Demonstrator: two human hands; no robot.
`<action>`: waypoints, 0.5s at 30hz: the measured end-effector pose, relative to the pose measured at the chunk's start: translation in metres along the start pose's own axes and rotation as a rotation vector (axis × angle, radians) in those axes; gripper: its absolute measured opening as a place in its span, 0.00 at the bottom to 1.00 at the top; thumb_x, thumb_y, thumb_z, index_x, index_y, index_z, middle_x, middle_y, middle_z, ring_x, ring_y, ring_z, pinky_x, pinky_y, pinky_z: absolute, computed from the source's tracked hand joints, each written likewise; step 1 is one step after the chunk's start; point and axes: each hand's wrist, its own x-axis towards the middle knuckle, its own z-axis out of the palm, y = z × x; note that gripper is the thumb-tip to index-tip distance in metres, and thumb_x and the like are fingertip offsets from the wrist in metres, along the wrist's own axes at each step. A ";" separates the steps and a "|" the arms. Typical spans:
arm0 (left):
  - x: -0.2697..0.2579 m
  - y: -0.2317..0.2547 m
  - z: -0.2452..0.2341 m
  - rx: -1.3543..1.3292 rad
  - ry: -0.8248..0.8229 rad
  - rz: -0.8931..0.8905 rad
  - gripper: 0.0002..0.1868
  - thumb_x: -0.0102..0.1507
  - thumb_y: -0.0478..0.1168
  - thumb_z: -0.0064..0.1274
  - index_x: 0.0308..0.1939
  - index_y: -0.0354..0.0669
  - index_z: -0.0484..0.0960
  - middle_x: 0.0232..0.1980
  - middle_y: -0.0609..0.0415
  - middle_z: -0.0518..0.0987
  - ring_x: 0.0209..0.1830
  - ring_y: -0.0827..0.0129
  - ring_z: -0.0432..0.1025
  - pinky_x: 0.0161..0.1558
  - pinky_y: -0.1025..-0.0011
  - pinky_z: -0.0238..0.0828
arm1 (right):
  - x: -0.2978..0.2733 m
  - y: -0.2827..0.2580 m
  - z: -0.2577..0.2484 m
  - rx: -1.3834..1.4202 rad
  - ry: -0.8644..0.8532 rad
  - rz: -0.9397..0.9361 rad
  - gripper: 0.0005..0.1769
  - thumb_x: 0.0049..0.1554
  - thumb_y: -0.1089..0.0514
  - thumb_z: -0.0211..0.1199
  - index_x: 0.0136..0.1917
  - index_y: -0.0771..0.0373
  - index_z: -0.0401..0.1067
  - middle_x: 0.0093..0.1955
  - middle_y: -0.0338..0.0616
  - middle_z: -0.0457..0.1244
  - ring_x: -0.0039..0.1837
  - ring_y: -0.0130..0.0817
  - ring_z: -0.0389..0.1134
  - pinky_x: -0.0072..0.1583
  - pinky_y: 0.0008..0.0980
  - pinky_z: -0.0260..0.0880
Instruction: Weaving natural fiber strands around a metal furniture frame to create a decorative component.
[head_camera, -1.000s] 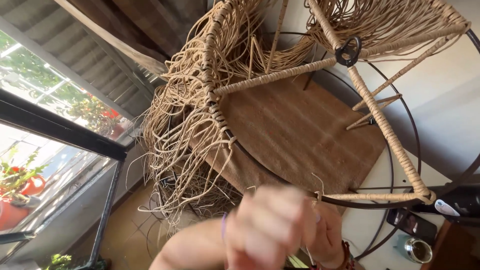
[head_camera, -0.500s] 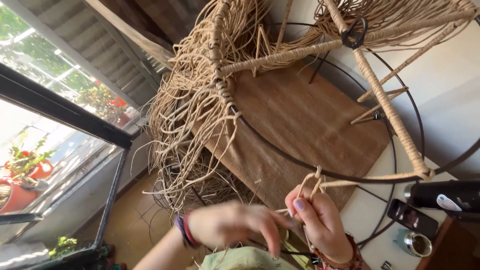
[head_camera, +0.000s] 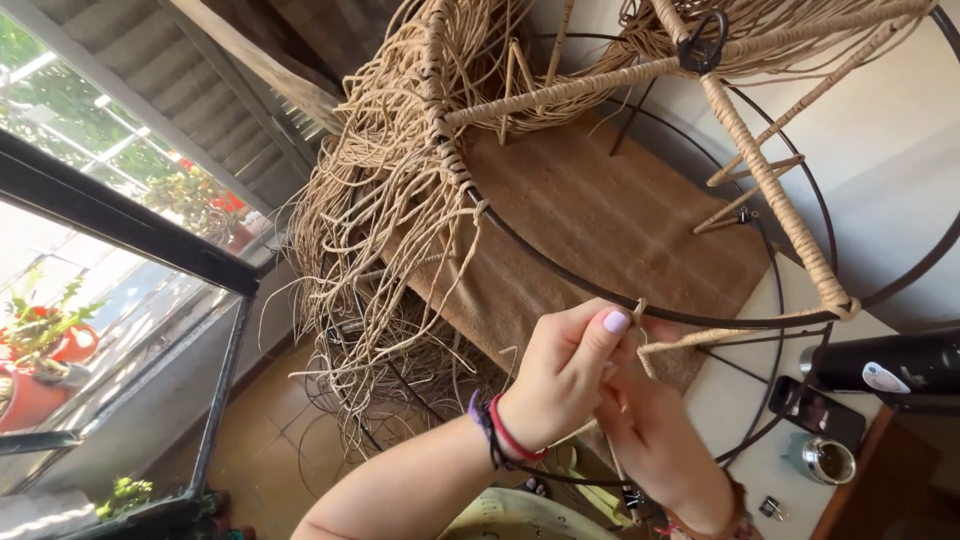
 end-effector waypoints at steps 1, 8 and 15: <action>0.000 -0.004 0.002 -0.003 -0.003 -0.003 0.23 0.75 0.51 0.36 0.27 0.47 0.67 0.26 0.63 0.64 0.26 0.79 0.58 0.30 0.79 0.55 | -0.001 -0.004 -0.005 0.000 0.001 0.005 0.15 0.61 0.47 0.48 0.45 0.55 0.70 0.34 0.45 0.69 0.35 0.43 0.69 0.41 0.43 0.63; 0.001 -0.025 0.014 -0.729 -0.116 -0.167 0.22 0.75 0.51 0.39 0.37 0.39 0.76 0.22 0.64 0.51 0.20 0.80 0.43 0.19 0.81 0.39 | -0.008 -0.023 -0.021 -0.053 0.205 -0.058 0.33 0.57 0.52 0.58 0.73 0.63 0.59 0.62 0.47 0.67 0.60 0.41 0.71 0.58 0.35 0.70; -0.001 0.015 -0.002 0.122 -0.090 0.085 0.19 0.72 0.50 0.44 0.58 0.39 0.69 0.26 0.58 0.72 0.25 0.76 0.69 0.30 0.75 0.68 | -0.014 -0.020 -0.014 0.005 0.148 -0.050 0.31 0.58 0.45 0.55 0.72 0.58 0.61 0.59 0.43 0.67 0.50 0.35 0.69 0.50 0.35 0.69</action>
